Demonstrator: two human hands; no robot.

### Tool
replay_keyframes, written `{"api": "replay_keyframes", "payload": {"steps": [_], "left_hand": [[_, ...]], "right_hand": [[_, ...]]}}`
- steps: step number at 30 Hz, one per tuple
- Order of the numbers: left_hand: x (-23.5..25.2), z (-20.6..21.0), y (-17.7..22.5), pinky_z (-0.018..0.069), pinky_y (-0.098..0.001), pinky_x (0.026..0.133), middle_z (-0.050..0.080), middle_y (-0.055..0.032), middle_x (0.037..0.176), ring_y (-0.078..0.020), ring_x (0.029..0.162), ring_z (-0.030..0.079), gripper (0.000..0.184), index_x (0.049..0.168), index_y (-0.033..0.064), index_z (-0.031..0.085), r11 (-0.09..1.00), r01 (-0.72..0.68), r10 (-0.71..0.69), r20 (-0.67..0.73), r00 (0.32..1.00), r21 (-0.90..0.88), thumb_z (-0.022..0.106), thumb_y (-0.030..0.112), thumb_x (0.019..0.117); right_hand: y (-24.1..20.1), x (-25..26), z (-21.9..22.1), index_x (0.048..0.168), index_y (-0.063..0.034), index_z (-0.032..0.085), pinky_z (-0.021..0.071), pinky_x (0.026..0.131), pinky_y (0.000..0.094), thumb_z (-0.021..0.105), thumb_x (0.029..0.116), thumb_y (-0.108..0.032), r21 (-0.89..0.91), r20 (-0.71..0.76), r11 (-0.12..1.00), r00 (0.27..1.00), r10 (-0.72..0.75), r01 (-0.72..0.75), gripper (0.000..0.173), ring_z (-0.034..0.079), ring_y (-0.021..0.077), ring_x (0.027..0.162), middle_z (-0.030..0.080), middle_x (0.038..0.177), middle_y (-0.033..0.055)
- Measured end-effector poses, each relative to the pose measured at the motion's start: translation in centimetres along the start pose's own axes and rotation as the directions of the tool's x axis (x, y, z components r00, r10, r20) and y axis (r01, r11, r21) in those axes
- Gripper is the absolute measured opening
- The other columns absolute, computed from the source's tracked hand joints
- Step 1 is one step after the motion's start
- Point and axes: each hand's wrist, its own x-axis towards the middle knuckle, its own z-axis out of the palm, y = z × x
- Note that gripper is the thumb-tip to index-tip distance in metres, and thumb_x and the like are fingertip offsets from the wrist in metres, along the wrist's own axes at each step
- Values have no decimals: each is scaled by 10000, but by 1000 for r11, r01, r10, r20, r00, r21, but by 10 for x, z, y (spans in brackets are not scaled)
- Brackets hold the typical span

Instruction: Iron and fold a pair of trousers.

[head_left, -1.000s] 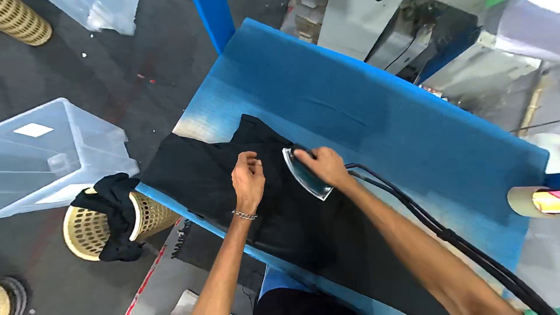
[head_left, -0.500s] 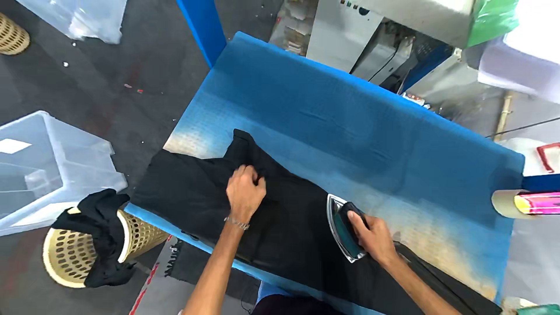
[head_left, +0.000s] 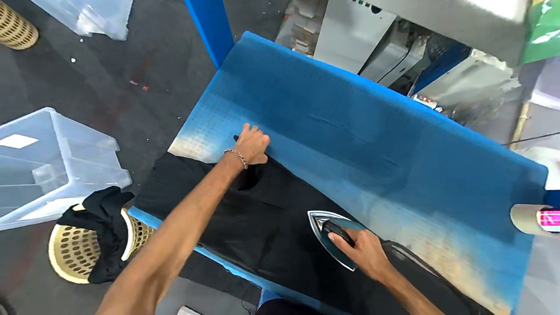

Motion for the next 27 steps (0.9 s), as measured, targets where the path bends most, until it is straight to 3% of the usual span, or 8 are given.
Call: {"api": "replay_keyframes", "payload": {"steps": [3,7,11,15,17,19,23,27], "left_hand": [[3,-11,-26,396,-630,1010,703,-120,1066,-362,1156,594,138,924,148,779,982,-50,57,37,998,-181,742,266,863],[1,-17,-56,553,-486,847,716,-89,911,-237,881,689,100,992,65,732,813,-177,212,0,977,-555,735,153,943],[0,-15,-66,584,-376,748,710,-66,805,-168,731,686,122,1021,45,700,678,-201,222,-64,973,-707,759,73,918],[-7,-5,-56,593,-507,851,748,-111,964,-260,893,731,168,1085,49,712,763,-90,-53,-200,978,-640,695,7,923],[-28,-8,-39,523,-604,970,717,-157,1153,-354,1114,677,254,1187,47,688,814,25,-271,-342,900,-580,578,11,961],[-64,-9,-10,506,-567,1029,685,-145,1256,-326,1208,638,275,1274,63,656,772,60,-414,-429,803,-633,532,127,1037],[-168,16,60,575,-512,924,687,-102,1229,-254,1080,681,300,1291,103,667,723,50,-394,-352,849,-689,555,262,1062],[-258,98,122,620,-405,734,729,-7,971,-145,820,707,296,1165,146,718,611,81,-392,-212,895,-787,504,322,1062]], "right_hand": [[9,-17,8,770,-101,664,488,556,511,399,958,-762,-25,-40,998,998,-51,50,736,613,267,587,560,587,68],[-9,-2,8,756,-108,659,475,524,500,398,961,-752,-59,-65,994,993,-99,95,725,612,261,561,555,566,65],[-68,72,-21,753,-139,655,509,565,500,404,961,-746,-52,-30,996,997,-70,69,689,638,247,612,573,598,38],[-129,177,-56,731,-92,617,487,571,548,387,974,-744,-20,-75,979,976,-205,204,733,642,310,669,582,652,95],[-155,218,-73,750,-75,606,493,612,561,364,969,-764,-41,-46,975,974,-221,219,762,652,327,733,600,712,120],[-165,234,-81,753,-82,607,494,614,553,353,962,-779,-38,-39,976,976,-214,213,770,653,318,742,609,730,118],[-136,190,-76,735,-94,599,496,611,557,353,956,-788,-22,-5,976,977,-215,215,769,636,311,716,591,706,107],[-49,87,-47,710,-150,619,494,540,520,353,942,-806,31,-106,997,992,-73,77,746,624,260,611,578,621,53]]}}
